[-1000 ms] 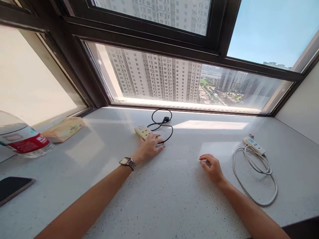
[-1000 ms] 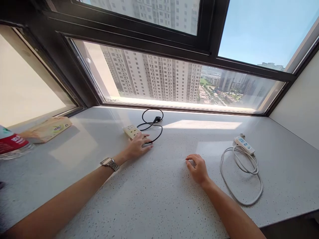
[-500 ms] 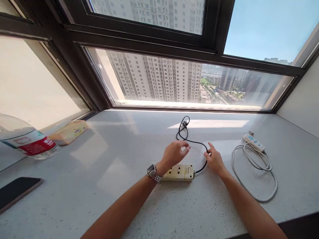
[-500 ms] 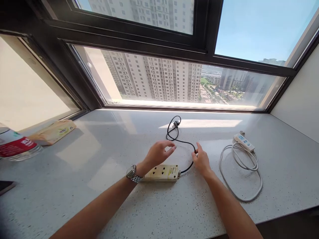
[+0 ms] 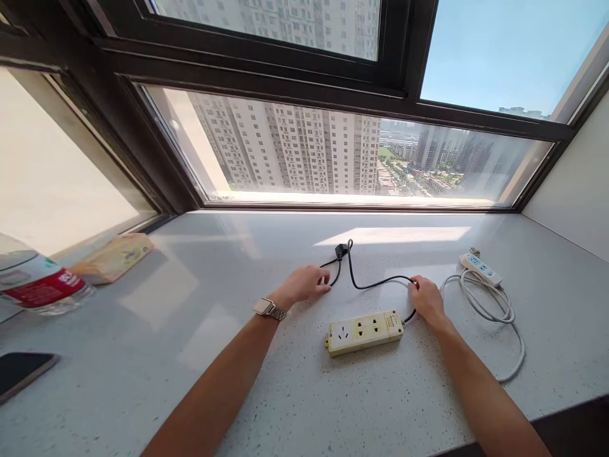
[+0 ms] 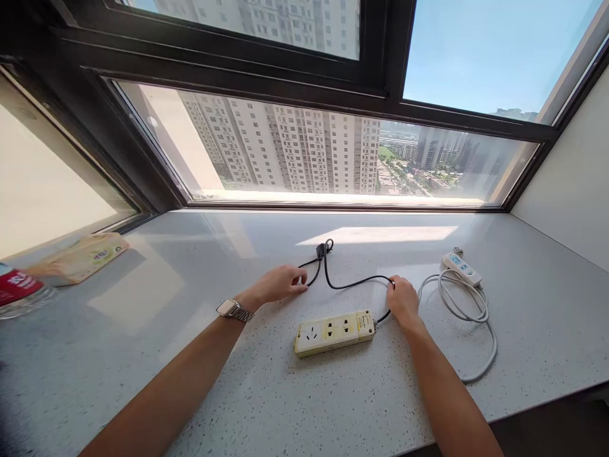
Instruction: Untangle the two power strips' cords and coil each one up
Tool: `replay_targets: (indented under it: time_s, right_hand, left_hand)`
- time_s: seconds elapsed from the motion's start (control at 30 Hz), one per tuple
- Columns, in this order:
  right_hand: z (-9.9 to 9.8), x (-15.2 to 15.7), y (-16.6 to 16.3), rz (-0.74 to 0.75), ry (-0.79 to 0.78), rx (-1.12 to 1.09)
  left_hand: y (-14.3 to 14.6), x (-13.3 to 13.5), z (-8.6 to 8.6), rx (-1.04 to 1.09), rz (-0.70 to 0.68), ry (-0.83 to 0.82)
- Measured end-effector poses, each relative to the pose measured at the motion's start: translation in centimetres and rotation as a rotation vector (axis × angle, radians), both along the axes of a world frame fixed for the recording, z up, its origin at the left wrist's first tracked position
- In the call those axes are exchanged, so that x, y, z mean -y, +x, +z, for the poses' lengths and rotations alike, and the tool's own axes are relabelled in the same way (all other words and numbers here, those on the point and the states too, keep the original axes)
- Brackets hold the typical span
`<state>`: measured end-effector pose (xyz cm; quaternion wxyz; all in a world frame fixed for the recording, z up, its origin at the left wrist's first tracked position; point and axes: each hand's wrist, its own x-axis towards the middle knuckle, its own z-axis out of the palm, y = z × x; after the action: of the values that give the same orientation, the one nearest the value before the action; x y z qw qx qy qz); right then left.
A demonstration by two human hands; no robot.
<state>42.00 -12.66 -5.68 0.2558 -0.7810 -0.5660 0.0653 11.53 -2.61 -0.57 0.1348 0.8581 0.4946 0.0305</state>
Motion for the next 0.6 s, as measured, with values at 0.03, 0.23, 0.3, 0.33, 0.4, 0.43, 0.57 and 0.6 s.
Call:
replay_targets:
  time_s: [0.03, 0.23, 0.3, 0.33, 0.4, 0.43, 0.57, 0.6]
  right_hand:
    - [0.2, 0.0, 0.3, -0.020, -0.012, 0.001]
    - [1.0, 0.4, 1.0, -0.089, -0.077, 0.014]
    - [1.8, 1.1, 0.0, -0.082, -0.027, 0.024]
    - [2.3, 1.4, -0.7, -0.057, 0.037, 0.025]
    - [3.7, 2.3, -2.9, 0.052, 0.223, 0.011]
    - [4.5, 2.6, -4.1, 0.126, 0.316, -0.007]
    - [8.1, 2.9, -8.9, 0.400, 0.430, -0.107]
    - [8.8, 2.7, -9.8, 0.442, 0.367, -0.120]
  left_hand:
    - [-0.7, -0.1, 0.3, 0.005, 0.017, 0.005]
    - [-1.4, 0.3, -0.3, 0.130, 0.159, 0.028]
    - [-0.4, 0.5, -0.7, 0.229, 0.181, 0.005]
    - [0.2, 0.5, -0.7, 0.292, 0.188, -0.009]
    - [1.0, 0.5, -0.5, 0.431, 0.209, -0.028]
    - [1.3, 0.5, -0.2, 0.499, 0.227, -0.026]
    - [1.4, 1.5, 2.4, 0.751, 0.308, 0.006]
    - [1.4, 2.1, 3.2, 0.865, 0.302, -0.022]
